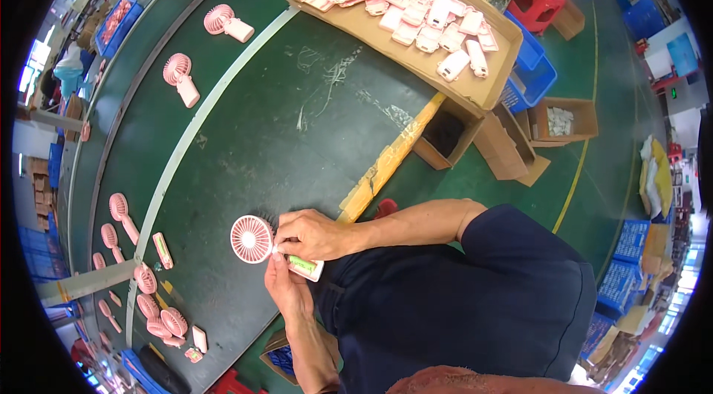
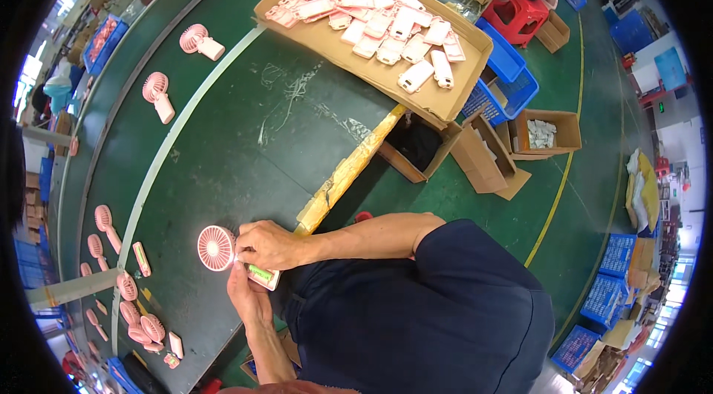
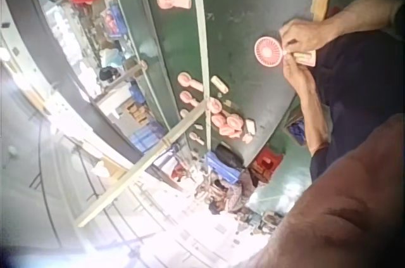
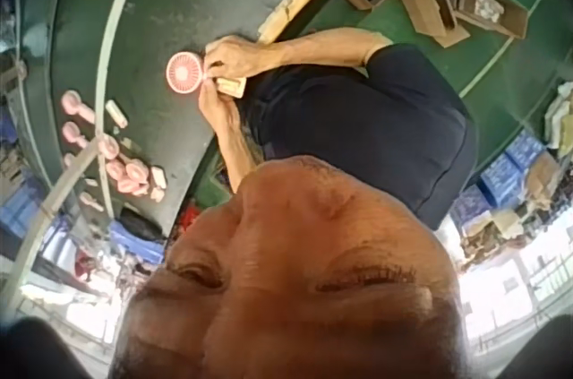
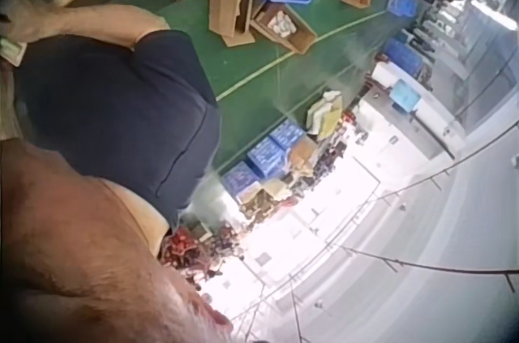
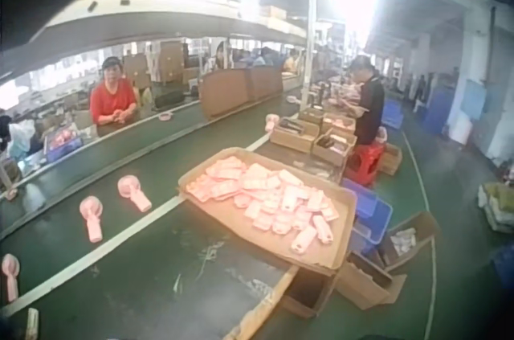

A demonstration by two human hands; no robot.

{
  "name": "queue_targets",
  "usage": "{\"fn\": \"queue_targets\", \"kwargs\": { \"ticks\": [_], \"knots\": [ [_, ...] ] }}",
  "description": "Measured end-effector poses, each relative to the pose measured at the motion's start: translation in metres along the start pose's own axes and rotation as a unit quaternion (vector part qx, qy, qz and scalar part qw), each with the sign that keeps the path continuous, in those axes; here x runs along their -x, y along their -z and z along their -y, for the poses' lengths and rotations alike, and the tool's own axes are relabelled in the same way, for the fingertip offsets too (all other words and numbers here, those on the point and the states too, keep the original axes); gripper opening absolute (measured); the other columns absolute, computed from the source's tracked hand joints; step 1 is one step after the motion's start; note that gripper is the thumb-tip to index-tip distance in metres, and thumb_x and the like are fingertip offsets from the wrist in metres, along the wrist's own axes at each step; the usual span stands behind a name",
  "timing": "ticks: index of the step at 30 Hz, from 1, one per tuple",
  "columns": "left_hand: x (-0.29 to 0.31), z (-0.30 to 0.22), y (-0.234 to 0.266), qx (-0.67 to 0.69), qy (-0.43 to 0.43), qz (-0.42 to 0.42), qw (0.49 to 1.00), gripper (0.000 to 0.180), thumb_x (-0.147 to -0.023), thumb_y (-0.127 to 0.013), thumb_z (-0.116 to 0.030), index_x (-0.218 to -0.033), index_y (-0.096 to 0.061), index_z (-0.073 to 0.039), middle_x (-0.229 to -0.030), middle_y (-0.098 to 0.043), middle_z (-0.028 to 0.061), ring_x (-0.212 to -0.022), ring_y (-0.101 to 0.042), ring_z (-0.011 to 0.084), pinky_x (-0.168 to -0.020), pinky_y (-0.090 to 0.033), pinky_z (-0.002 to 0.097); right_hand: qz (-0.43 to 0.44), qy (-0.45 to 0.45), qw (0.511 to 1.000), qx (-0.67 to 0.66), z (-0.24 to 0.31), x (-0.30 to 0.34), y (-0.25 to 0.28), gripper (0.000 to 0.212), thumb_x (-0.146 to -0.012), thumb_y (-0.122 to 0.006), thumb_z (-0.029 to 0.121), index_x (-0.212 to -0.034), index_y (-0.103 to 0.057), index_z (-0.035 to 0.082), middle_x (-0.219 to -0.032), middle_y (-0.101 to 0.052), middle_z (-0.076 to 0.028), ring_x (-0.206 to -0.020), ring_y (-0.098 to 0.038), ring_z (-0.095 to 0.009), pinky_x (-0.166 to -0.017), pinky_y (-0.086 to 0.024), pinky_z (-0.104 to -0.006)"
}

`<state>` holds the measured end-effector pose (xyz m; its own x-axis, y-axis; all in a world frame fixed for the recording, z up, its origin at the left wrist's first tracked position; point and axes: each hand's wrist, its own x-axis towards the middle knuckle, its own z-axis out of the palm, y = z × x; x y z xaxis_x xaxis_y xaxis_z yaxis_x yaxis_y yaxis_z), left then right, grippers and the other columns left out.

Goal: The person assembles handheld electric fans by wiring the internal components into the handle casing, snapping the cover onto the handle, testing the fan, and placing the assembled units onto the conveyor belt.

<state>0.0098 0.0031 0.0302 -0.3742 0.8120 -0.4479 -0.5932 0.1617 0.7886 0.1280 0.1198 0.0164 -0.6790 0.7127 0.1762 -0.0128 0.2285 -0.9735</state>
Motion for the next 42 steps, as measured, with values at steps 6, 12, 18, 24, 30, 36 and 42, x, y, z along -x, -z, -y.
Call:
{"fn": "queue_targets", "kwargs": {
  "ticks": [6, 12, 18, 24, 30, 36, 42],
  "knots": [
    [-0.003, -0.008, 0.018, 0.040, -0.022, 0.000, 0.999, 0.032, -0.107, -0.056, -0.024, -0.124, -0.059, 0.003, -0.112, -0.070, 0.0225, -0.101, -0.071, 0.0327, -0.090, -0.060, 0.0440, -0.148, 0.222, 0.914, 0.306, 0.013, -0.029, 0.134, 0.023, -0.087, -0.076, 0.020, -0.102, -0.070, 0.003, -0.095, -0.068, -0.014, -0.088, -0.067, -0.033, -0.078, -0.057, -0.0431],
    [-0.009, -0.003, 0.022, 0.062, -0.034, 0.017, 0.997, 0.031, -0.107, -0.056, -0.023, -0.125, -0.058, 0.002, -0.115, -0.069, 0.0225, -0.105, -0.070, 0.0331, -0.092, -0.059, 0.0448, -0.312, 0.020, 0.688, 0.655, -0.020, -0.041, 0.351, 0.044, -0.086, -0.075, 0.033, -0.117, -0.066, 0.004, -0.102, -0.066, -0.020, -0.097, -0.066, -0.037, -0.079, -0.056, -0.0460],
    [-0.003, -0.003, 0.030, 0.072, -0.025, 0.014, 0.997, 0.031, -0.107, -0.054, -0.022, -0.126, -0.057, 0.002, -0.119, -0.068, 0.0221, -0.110, -0.069, 0.0334, -0.093, -0.060, 0.0450, -0.229, -0.118, 0.639, 0.725, -0.043, -0.029, 0.390, 0.026, -0.089, -0.068, 0.026, -0.099, -0.069, 0.002, -0.095, -0.068, -0.023, -0.086, -0.071, -0.039, -0.071, -0.057, -0.0504],
    [-0.004, 0.001, 0.043, 0.120, -0.002, 0.018, 0.993, 0.037, -0.108, -0.051, -0.020, -0.131, -0.053, 0.008, -0.128, -0.063, 0.0273, -0.121, -0.063, 0.0394, -0.108, -0.050, 0.0528, -0.319, -0.075, 0.702, 0.632, -0.013, -0.034, 0.368, 0.017, -0.086, -0.060, 0.015, -0.095, -0.064, 0.001, -0.088, -0.070, -0.025, -0.082, -0.070, -0.044, -0.071, -0.056, -0.0541],
    [-0.006, -0.005, 0.024, 0.155, 0.015, -0.007, 0.988, 0.036, -0.107, -0.049, -0.017, -0.134, -0.051, 0.008, -0.134, -0.060, 0.0307, -0.126, -0.060, 0.0433, -0.110, -0.047, 0.0540, -0.176, -0.083, 0.975, 0.106, 0.040, -0.014, 0.184, 0.029, -0.089, -0.072, 0.005, -0.116, -0.063, -0.001, -0.095, -0.071, -0.005, -0.078, -0.063, -0.008, -0.071, -0.053, -0.0256],
    [0.007, -0.012, 0.017, 0.166, 0.021, -0.030, 0.985, 0.035, -0.109, -0.046, -0.021, -0.130, -0.052, 0.007, -0.130, -0.063, 0.0286, -0.124, -0.063, 0.0385, -0.105, -0.054, 0.0491, -0.025, -0.117, 0.982, 0.145, 0.017, 0.004, 0.065, 0.038, -0.087, -0.076, 0.006, -0.121, -0.061, -0.001, -0.094, -0.071, -0.009, -0.078, -0.066, -0.017, -0.072, -0.053, -0.0307],
    [0.008, -0.008, 0.021, 0.224, 0.016, -0.017, 0.974, 0.029, -0.108, -0.050, -0.015, -0.128, -0.055, 0.005, -0.126, -0.066, 0.0238, -0.120, -0.066, 0.0326, -0.104, -0.055, 0.0462, 0.059, 0.139, 0.869, 0.472, 0.025, -0.008, 0.043, 0.056, -0.080, -0.082, 0.024, -0.129, -0.064, 0.002, -0.134, -0.060, -0.018, -0.122, -0.057, -0.039, -0.100, -0.047, -0.0465]
  ]
}}
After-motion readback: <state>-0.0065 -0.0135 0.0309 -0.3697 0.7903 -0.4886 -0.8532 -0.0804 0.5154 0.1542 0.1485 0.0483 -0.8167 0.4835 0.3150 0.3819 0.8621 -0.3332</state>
